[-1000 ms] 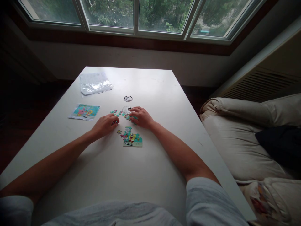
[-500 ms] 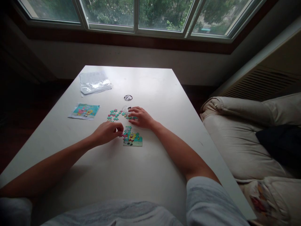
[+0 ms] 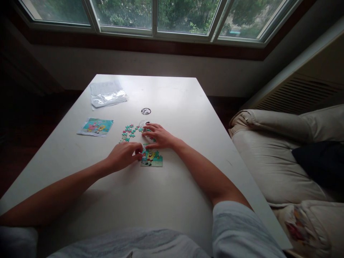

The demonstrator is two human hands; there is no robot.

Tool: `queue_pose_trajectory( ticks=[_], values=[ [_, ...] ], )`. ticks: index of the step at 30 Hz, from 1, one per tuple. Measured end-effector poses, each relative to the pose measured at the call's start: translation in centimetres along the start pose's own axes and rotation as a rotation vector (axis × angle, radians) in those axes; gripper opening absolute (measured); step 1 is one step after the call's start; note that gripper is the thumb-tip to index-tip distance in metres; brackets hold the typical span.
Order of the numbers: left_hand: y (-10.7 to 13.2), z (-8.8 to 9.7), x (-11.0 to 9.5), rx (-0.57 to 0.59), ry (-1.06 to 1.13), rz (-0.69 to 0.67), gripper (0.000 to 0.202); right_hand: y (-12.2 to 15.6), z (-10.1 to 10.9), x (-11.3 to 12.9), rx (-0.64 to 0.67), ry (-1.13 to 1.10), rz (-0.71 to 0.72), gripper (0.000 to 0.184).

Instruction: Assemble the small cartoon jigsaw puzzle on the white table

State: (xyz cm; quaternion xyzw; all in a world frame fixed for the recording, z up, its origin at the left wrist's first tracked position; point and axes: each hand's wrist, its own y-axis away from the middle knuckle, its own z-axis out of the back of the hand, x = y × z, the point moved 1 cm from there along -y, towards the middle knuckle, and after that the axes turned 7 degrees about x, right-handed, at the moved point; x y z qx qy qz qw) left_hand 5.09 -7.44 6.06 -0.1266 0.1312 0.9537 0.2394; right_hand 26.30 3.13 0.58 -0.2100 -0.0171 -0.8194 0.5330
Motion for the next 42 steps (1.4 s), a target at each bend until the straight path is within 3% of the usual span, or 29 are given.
queue_pose_trajectory(
  ticks=[8, 15, 33, 42],
  values=[
    [0.4, 1.3, 0.4, 0.073, -0.178, -0.143, 0.014, 0.0, -0.1, -0.2, 0.02, 0.029, -0.002, 0.066],
    [0.2, 0.6, -0.1, 0.023, -0.224, -0.224, 0.012, 0.0, -0.3, -0.3, 0.012, -0.002, -0.013, 0.065],
    [0.2, -0.4, -0.6, 0.027, -0.204, -0.134, 0.025, 0.0, -0.3, -0.4, 0.02, -0.015, -0.022, 0.066],
    [0.2, -0.6, -0.5, 0.005, -0.19, -0.098, 0.019, 0.1, -0.3, -0.4, 0.026, 0.0, -0.019, 0.067]
  ],
)
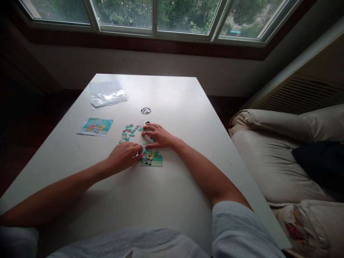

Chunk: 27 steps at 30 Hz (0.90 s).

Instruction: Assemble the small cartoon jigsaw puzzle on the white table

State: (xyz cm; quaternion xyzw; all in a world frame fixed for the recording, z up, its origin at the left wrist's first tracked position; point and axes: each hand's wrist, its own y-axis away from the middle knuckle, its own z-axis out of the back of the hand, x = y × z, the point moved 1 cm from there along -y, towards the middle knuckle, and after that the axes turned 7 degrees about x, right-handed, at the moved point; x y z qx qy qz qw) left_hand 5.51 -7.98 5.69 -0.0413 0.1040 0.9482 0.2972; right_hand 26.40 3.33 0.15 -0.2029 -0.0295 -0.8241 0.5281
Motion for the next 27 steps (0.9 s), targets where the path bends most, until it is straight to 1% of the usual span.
queue_pose_trajectory(
  ticks=[8, 17, 20, 23, 25, 27],
  values=[
    [0.0, 0.1, -0.2, 0.039, 0.0, 0.024, 0.025, 0.0, 0.2, 0.1, -0.006, -0.001, 0.002, 0.066],
    [0.0, 0.2, -0.2, 0.043, 0.012, 0.062, 0.026, 0.0, 0.0, 0.0, -0.005, -0.021, -0.004, 0.066],
    [0.0, 0.4, 0.3, 0.059, 0.048, 0.067, 0.023, 0.0, 0.0, 0.0, -0.009, -0.034, -0.005, 0.066],
    [-0.2, 0.7, 1.3, 0.056, 0.092, 0.091, 0.018, 0.0, 0.1, 0.1, -0.004, -0.027, -0.001, 0.065],
    [-0.3, 0.8, 2.0, 0.039, 0.097, 0.119, 0.018, 0.0, 0.2, 0.1, 0.004, -0.024, -0.002, 0.065],
    [-0.5, 0.8, 2.5, 0.052, 0.105, 0.141, 0.021, 0.0, 0.2, 0.1, 0.008, -0.025, -0.006, 0.065]
  ],
)
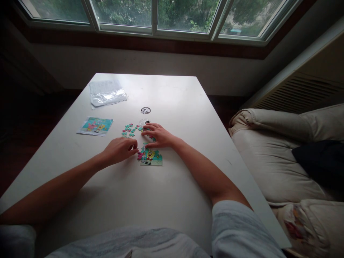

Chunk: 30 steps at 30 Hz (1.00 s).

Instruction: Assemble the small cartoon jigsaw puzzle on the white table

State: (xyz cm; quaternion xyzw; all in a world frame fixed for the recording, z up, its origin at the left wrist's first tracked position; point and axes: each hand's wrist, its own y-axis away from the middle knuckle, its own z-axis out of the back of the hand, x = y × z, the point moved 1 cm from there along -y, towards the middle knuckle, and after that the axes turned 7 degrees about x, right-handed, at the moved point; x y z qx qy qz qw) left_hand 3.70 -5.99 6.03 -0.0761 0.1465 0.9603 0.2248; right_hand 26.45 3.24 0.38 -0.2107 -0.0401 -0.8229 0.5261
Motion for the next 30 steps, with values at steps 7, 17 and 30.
queue_pose_trajectory(
  ticks=[7, 17, 30],
  values=[
    [-0.46, -0.75, 0.14, 0.057, 0.02, 0.033, 0.031, -0.01, -0.02, -0.03, 0.003, 0.005, 0.0, 0.065],
    [-0.35, -0.97, -0.32, 0.05, -0.009, 0.017, 0.03, -0.05, 0.12, 0.03, 0.006, -0.002, -0.003, 0.065],
    [-0.27, -0.82, 0.18, 0.072, -0.001, -0.006, 0.028, -0.03, 0.26, -0.59, -0.116, 0.028, -0.008, 0.048]
  ],
)
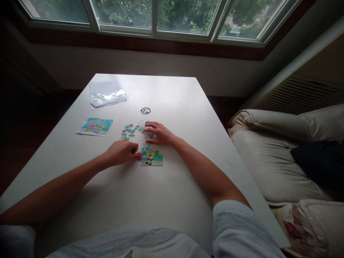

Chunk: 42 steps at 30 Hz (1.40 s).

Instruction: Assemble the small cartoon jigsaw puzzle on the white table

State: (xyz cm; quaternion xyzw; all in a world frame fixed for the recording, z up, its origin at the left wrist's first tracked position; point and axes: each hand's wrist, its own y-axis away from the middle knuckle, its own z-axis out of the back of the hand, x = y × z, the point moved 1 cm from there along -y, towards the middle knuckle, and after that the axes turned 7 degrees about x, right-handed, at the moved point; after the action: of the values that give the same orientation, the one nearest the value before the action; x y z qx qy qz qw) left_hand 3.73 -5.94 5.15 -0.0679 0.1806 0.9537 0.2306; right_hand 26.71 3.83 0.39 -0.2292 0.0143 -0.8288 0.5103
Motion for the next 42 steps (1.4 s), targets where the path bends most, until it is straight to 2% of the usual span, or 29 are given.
queue_pose_trajectory(
  ticks=[2, 4, 10, 14, 17, 22, 26, 31, 35, 42],
  values=[
    [0.0, 0.0, 0.0, -0.003, 0.0, 0.006, 0.029, 0.0, 0.6, 0.0, -0.047, 0.037, -0.055, 0.031],
    [0.0, -0.1, 0.0, -0.013, 0.003, 0.01, 0.028, 0.0, 1.4, 0.3, -0.031, 0.093, -0.117, 0.022],
    [-0.2, -0.2, 0.3, -0.044, 0.035, -0.002, 0.028, -0.1, 2.8, 1.4, 0.162, 0.192, -0.199, 0.02],
    [-0.6, -0.5, 0.9, -0.138, 0.047, -0.011, 0.024, -0.4, 2.6, 2.1, 0.212, 0.191, -0.21, 0.014],
    [-1.0, -0.6, 1.5, -0.221, 0.058, -0.029, 0.02, -0.5, 2.4, 2.4, 0.22, 0.175, -0.204, 0.015],
    [-1.6, -0.6, 2.3, -0.287, 0.059, -0.211, 0.021, -0.6, 2.1, 2.8, 0.202, 0.184, -0.236, 0.017],
    [-2.1, -0.7, 2.8, -0.332, 0.066, -0.394, 0.011, -0.7, 2.0, 3.3, 0.198, 0.193, -0.292, 0.021],
    [-2.5, -1.0, 3.4, -0.293, 0.121, -0.601, 0.014, -0.8, 1.9, 4.2, 0.227, 0.23, -0.318, 0.018],
    [-2.7, -1.1, 3.7, -0.262, 0.125, -0.614, 0.017, -0.9, 1.7, 4.8, 0.229, 0.282, -0.356, 0.019],
    [-3.0, -1.2, 4.1, -0.28, 0.142, -0.593, 0.018, -1.0, 1.4, 4.8, 0.239, 0.267, -0.414, 0.016]
  ],
)
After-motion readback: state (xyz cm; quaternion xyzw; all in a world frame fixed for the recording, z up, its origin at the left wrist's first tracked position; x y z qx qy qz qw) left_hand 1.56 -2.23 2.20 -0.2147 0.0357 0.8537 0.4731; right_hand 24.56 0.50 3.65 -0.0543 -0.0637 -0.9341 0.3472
